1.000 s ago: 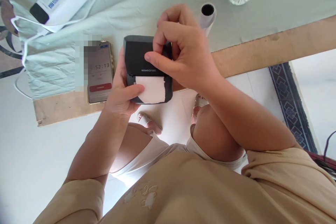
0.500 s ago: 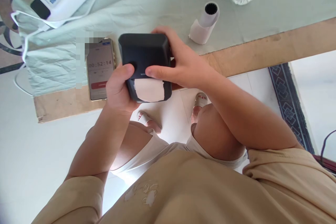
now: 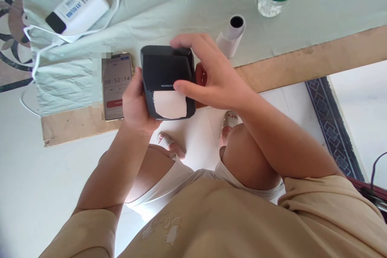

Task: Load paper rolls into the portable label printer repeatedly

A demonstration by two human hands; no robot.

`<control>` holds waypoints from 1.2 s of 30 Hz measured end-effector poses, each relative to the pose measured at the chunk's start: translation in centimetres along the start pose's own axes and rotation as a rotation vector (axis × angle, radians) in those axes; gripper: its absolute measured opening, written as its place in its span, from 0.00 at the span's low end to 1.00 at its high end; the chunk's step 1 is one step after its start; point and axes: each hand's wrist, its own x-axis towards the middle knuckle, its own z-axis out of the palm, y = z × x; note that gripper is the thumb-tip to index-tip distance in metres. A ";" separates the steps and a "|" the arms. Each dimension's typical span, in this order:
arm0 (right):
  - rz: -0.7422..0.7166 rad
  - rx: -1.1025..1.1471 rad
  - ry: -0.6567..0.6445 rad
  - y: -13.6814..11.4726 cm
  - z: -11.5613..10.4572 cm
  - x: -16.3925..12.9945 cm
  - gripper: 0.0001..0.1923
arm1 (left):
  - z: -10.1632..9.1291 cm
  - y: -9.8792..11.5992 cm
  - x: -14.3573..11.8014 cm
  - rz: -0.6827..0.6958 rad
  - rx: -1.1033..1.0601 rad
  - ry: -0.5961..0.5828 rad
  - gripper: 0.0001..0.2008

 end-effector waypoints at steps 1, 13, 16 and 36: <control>0.000 -0.006 -0.017 -0.1 -0.1 0.0 0.30 | 0.0 0.0 0.0 -0.001 0.006 -0.020 0.20; -0.002 -0.127 0.034 -1.2 -0.2 -0.3 0.30 | -0.1 -0.1 0.2 0.004 0.053 0.023 0.17; 0.010 -0.118 0.020 -1.3 -0.2 -0.3 0.31 | -0.5 -0.2 0.2 0.000 0.079 0.037 0.13; -0.065 -0.768 0.112 -1.7 -0.2 -0.7 0.13 | 0.5 0.1 -0.4 0.028 0.154 -0.104 0.09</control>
